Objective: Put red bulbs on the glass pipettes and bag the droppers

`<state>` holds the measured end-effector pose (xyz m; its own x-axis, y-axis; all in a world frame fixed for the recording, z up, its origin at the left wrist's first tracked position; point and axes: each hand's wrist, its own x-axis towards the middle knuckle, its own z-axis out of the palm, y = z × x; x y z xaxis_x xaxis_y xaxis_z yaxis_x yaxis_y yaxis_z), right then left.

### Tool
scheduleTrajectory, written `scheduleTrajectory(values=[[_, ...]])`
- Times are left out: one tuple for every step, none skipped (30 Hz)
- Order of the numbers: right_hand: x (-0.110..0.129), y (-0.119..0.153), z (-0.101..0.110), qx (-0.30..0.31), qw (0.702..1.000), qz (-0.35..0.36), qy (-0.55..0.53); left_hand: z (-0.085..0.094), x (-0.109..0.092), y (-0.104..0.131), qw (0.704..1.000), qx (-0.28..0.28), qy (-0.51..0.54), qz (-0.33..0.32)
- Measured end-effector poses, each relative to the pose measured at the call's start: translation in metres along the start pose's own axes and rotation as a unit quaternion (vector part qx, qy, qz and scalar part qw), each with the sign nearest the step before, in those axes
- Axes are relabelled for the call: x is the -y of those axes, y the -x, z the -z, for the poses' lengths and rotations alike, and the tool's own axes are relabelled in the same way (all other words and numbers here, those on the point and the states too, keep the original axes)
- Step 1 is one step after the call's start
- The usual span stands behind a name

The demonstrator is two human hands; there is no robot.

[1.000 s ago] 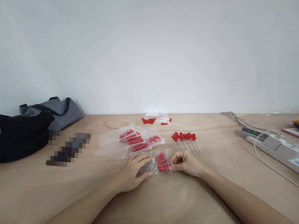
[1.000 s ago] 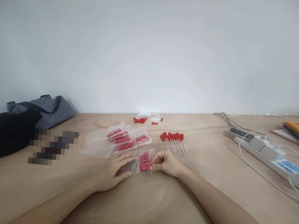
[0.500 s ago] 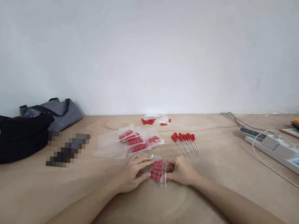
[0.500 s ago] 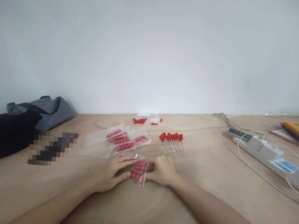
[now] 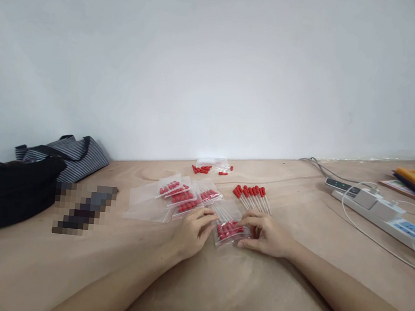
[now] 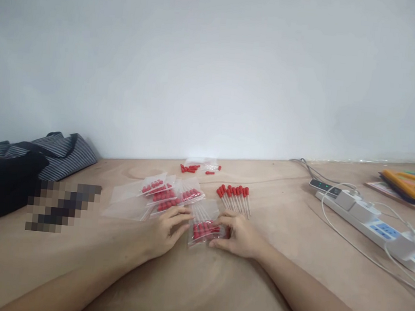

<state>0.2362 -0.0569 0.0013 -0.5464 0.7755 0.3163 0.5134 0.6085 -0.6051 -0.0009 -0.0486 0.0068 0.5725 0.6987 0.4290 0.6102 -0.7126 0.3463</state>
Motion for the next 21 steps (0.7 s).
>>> scheduleTrajectory(values=[[0.002, 0.0, -0.002, 0.004, 1.0, 0.004, -0.003, -0.002, -0.002, 0.003, 1.0, -0.008, 0.013, 0.001], [0.004, 0.001, -0.003, 0.011, 1.0, 0.01, -0.005, -0.003, -0.004, 0.006, 1.0, -0.004, 0.022, -0.003], [0.005, 0.001, -0.005, 0.016, 1.0, 0.016, -0.005, -0.003, -0.006, 0.01, 1.0, 0.005, 0.026, -0.007], [0.006, 0.001, -0.007, 0.019, 1.0, 0.021, -0.002, -0.003, -0.007, 0.012, 1.0, 0.012, 0.026, -0.01], [0.005, 0.0, -0.008, 0.016, 1.0, 0.026, 0.007, -0.002, -0.008, 0.014, 1.0, 0.016, 0.022, -0.011], [0.004, 0.0, -0.009, 0.011, 0.999, 0.032, 0.02, -0.002, -0.008, 0.015, 1.0, 0.019, 0.016, -0.013], [0.002, 0.0, -0.01, 0.004, 0.998, 0.041, 0.037, -0.001, -0.007, 0.015, 1.0, 0.021, 0.006, -0.015], [0.0, 0.0, -0.011, -0.003, 0.997, 0.053, 0.058, -0.001, -0.005, 0.014, 0.999, 0.024, -0.005, -0.022], [-0.003, 0.001, -0.012, -0.009, 0.994, 0.069, 0.082, -0.001, -0.003, 0.013, 0.999, 0.028, -0.019, -0.036], [-0.005, 0.001, -0.012, -0.015, 0.99, 0.087, 0.109, -0.002, -0.002, 0.011, 0.997, 0.032, -0.036, -0.056], [-0.008, 0.002, -0.013, -0.024, 0.984, 0.104, 0.14, -0.003, 0.0, 0.01, 0.994, 0.035, -0.057, -0.081], [-0.01, 0.002, -0.014, -0.036, 0.977, 0.12, 0.174, -0.005, 0.002, 0.009, 0.99, 0.035, -0.083, -0.108], [-0.011, 0.002, -0.015, -0.05, 0.967, 0.135, 0.21, -0.006, 0.003, 0.008, 0.984, 0.03, -0.114, -0.134], [-0.012, 0.003, -0.016, -0.065, 0.956, 0.152, 0.244, -0.007, 0.004, 0.008, 0.977, 0.024, -0.145, -0.157], [-0.013, 0.003, -0.017, -0.081, 0.943, 0.17, 0.275, -0.008, 0.004, 0.007, 0.968, 0.019, -0.175, -0.177], [-0.013, 0.003, -0.019, -0.097, 0.93, 0.188, 0.302, -0.008, 0.005, 0.007, 0.96, 0.014, -0.199, -0.194], [-0.013, 0.003, -0.02, -0.11, 0.917, 0.205, 0.324, -0.007, 0.005, 0.006, 0.953, 0.007, -0.215, -0.211], [-0.013, 0.003, -0.021, -0.121, 0.906, 0.22, 0.342, -0.005, 0.006, 0.006, 0.948, 0.001, -0.223, -0.228], [-0.013, 0.002, -0.022, -0.13, 0.896, 0.23, 0.356, -0.004, 0.006, 0.005, 0.944, -0.007, -0.224, -0.243], [-0.014, 0.002, -0.023, -0.139, 0.89, 0.236, 0.366, -0.001, 0.007, 0.005, 0.94, -0.016, -0.222, -0.257], [-0.014, 0.001, -0.023, -0.147, 0.885, 0.238, 0.372, 0.001, 0.008, 0.004, 0.938, -0.027, -0.219, -0.268]])
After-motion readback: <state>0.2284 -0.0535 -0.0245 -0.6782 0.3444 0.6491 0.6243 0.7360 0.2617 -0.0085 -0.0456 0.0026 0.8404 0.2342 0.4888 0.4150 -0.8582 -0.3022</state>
